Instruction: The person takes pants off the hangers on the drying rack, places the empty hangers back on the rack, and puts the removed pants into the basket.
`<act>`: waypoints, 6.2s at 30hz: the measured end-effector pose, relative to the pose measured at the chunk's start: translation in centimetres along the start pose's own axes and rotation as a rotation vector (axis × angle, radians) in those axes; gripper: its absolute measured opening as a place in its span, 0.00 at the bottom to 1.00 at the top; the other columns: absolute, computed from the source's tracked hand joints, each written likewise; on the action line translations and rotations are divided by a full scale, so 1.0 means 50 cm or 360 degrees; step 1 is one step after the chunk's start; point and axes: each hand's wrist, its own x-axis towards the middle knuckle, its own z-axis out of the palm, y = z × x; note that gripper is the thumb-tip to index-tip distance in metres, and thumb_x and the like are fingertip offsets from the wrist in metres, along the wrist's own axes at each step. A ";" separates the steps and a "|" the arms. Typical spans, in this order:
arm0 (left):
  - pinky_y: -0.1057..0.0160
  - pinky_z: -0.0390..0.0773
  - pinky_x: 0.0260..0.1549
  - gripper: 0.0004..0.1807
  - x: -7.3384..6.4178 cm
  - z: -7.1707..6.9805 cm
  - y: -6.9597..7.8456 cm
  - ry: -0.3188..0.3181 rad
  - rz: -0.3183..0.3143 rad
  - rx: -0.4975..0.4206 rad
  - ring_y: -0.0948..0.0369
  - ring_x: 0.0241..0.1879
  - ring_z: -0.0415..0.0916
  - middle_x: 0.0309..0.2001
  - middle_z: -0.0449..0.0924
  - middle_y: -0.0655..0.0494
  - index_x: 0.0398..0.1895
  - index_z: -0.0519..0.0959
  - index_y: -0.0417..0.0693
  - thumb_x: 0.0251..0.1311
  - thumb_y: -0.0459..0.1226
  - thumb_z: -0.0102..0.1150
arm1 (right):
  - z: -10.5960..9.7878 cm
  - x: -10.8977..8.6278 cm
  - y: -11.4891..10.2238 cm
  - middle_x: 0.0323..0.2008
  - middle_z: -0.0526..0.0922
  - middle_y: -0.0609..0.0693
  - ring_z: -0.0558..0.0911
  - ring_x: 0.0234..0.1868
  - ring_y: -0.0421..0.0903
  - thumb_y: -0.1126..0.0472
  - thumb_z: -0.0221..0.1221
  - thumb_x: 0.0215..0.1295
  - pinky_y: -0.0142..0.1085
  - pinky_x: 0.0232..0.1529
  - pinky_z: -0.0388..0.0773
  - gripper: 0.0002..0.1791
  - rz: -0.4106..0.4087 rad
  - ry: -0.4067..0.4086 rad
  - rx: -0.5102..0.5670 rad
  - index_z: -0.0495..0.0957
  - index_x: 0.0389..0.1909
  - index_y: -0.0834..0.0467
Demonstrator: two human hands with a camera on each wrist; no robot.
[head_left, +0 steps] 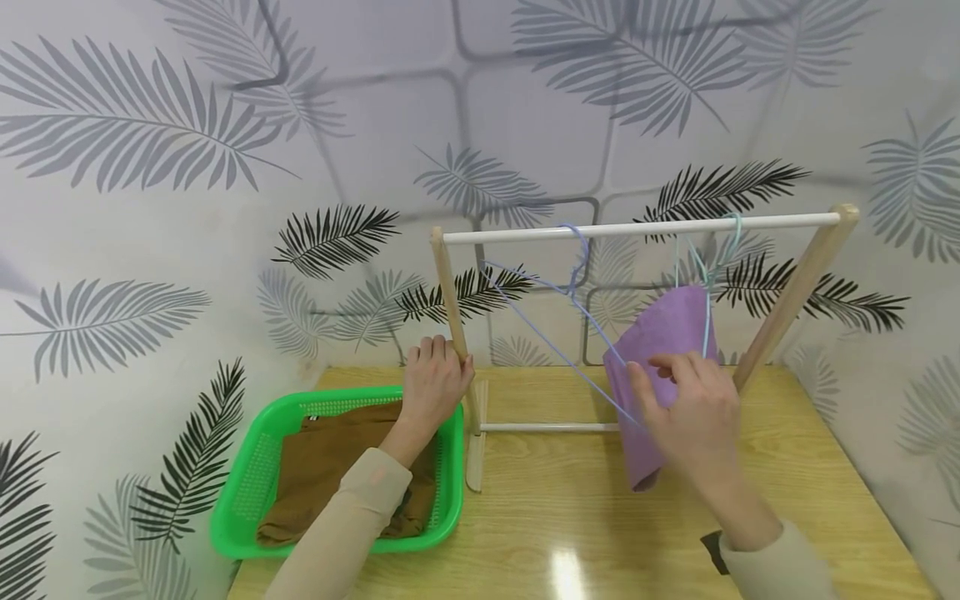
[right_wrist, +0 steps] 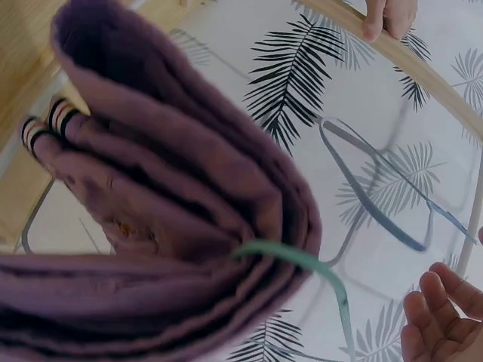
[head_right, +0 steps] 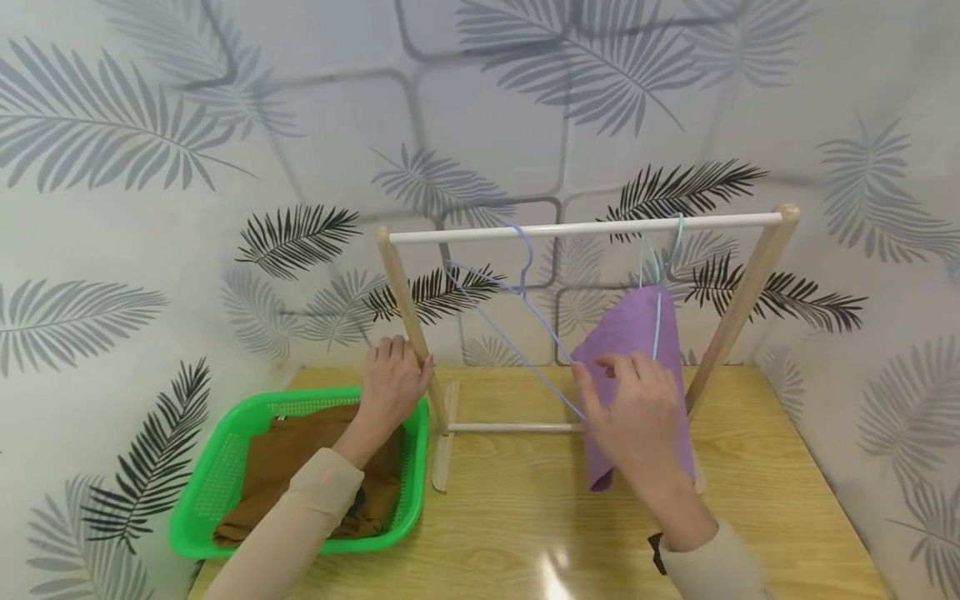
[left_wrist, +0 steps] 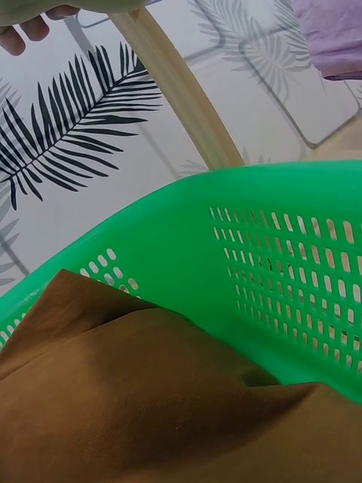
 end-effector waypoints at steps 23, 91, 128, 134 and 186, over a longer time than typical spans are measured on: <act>0.56 0.75 0.31 0.21 -0.002 -0.007 0.001 -0.0037 -0.0007 -0.0001 0.50 0.33 0.75 0.32 0.80 0.47 0.32 0.80 0.41 0.72 0.50 0.61 | -0.077 0.031 0.088 0.36 0.85 0.67 0.82 0.33 0.62 0.48 0.63 0.67 0.49 0.35 0.72 0.28 -0.0103 -0.0064 -0.0142 0.82 0.47 0.73; 0.56 0.74 0.34 0.20 -0.003 -0.009 0.009 -0.0080 -0.0046 -0.0005 0.51 0.35 0.74 0.33 0.79 0.48 0.31 0.77 0.43 0.75 0.49 0.58 | -0.023 -0.090 0.157 0.30 0.81 0.71 0.76 0.35 0.70 0.63 0.66 0.71 0.59 0.37 0.66 0.15 0.0425 0.0384 -0.0282 0.82 0.34 0.74; 0.56 0.73 0.33 0.19 -0.002 -0.006 0.007 -0.0065 -0.0061 -0.0016 0.51 0.35 0.73 0.32 0.79 0.49 0.32 0.79 0.43 0.74 0.50 0.59 | -0.097 -0.043 0.205 0.22 0.76 0.72 0.68 0.23 0.68 0.59 0.58 0.74 0.56 0.28 0.61 0.21 -0.0186 0.0345 -0.0531 0.75 0.28 0.75; 0.56 0.74 0.33 0.19 -0.003 -0.006 0.008 -0.0095 -0.0063 -0.0021 0.51 0.35 0.73 0.33 0.79 0.48 0.32 0.79 0.43 0.74 0.49 0.58 | -0.110 -0.029 0.198 0.22 0.78 0.73 0.70 0.23 0.68 0.56 0.56 0.75 0.57 0.29 0.64 0.23 -0.0207 0.0322 -0.0526 0.76 0.30 0.75; 0.54 0.79 0.36 0.30 -0.010 -0.042 0.033 -0.0187 -0.0361 -0.0232 0.48 0.34 0.77 0.31 0.78 0.46 0.32 0.75 0.41 0.73 0.61 0.57 | -0.147 -0.079 0.122 0.17 0.73 0.70 0.66 0.21 0.66 0.48 0.55 0.78 0.45 0.31 0.53 0.34 -0.0005 0.0522 -0.0320 0.75 0.24 0.76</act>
